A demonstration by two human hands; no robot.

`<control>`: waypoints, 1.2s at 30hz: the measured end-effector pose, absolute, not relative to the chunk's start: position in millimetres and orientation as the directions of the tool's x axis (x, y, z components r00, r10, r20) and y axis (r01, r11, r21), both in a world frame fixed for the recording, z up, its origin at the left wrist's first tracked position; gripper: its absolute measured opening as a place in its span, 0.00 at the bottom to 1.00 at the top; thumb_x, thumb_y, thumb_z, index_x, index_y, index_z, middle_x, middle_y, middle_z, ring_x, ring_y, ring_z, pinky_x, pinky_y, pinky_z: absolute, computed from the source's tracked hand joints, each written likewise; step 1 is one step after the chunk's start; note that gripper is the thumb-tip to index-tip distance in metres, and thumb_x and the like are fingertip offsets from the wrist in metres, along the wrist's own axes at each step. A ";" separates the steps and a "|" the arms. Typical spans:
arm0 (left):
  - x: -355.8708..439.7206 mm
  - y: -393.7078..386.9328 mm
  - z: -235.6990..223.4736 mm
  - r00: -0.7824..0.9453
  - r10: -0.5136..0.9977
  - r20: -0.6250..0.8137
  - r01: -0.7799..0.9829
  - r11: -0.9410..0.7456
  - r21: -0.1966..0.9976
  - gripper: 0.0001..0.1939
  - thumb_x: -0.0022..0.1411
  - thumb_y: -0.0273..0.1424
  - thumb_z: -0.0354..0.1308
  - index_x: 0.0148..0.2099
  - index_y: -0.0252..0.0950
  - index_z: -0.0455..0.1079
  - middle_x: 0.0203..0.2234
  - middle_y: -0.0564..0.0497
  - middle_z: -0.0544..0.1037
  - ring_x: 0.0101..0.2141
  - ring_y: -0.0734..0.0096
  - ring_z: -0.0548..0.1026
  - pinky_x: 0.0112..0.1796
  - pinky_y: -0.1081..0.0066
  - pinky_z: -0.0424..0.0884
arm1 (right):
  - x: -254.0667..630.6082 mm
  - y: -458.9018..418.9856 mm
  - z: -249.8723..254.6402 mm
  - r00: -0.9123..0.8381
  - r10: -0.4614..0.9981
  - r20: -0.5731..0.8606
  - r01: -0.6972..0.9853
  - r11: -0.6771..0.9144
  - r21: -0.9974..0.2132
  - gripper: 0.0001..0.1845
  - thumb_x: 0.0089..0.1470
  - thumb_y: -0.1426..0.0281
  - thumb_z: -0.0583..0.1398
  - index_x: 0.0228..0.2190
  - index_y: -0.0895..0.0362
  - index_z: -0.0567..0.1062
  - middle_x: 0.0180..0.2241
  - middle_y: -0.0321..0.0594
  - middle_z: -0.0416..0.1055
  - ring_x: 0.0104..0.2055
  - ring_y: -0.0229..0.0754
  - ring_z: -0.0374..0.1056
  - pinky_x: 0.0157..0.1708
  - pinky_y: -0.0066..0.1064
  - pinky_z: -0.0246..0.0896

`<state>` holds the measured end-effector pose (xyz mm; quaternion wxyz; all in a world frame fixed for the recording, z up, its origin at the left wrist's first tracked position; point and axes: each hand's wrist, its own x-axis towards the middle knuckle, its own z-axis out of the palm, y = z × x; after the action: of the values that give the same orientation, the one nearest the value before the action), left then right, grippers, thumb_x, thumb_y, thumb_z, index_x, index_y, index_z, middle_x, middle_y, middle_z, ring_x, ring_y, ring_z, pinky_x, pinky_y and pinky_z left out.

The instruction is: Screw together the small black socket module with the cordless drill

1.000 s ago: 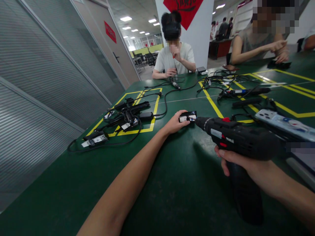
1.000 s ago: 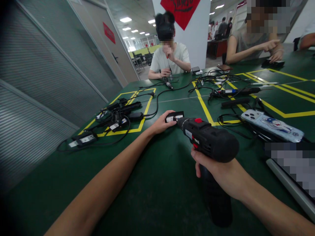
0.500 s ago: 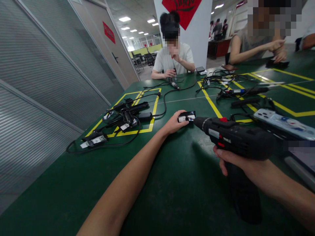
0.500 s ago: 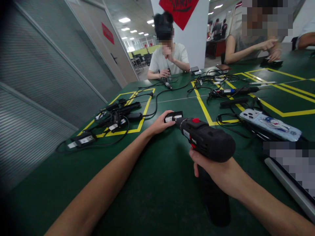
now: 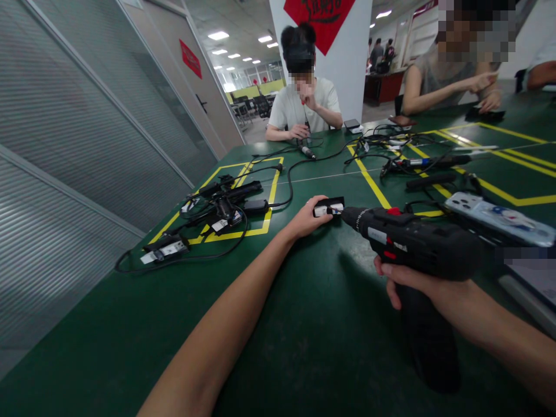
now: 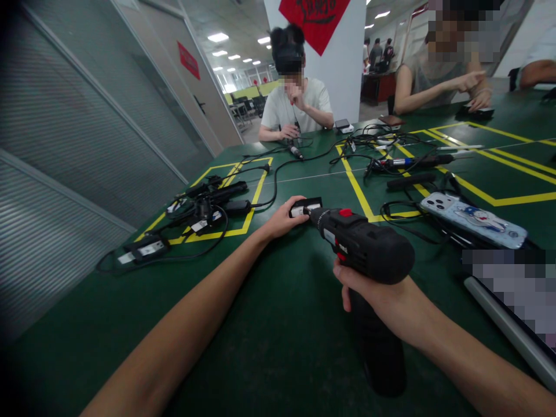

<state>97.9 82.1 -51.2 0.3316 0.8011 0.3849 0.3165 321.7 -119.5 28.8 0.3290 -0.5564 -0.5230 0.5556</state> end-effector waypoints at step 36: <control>96.7 82.5 -53.2 0.504 0.823 0.261 0.406 -0.493 0.769 0.30 0.55 0.36 0.60 0.58 0.36 0.60 0.52 0.43 0.67 0.50 0.61 0.68 0.53 0.60 0.63 | 322.4 -119.5 25.9 -0.183 0.956 -0.231 0.161 -0.203 -0.966 0.13 0.56 0.59 0.58 0.38 0.52 0.76 0.36 0.38 0.79 0.23 0.38 0.69 0.29 0.35 0.59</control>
<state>96.7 82.5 -53.2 0.3271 0.8031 0.3827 0.3186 322.4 -119.5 25.9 0.3528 -0.5329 -0.5236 0.5634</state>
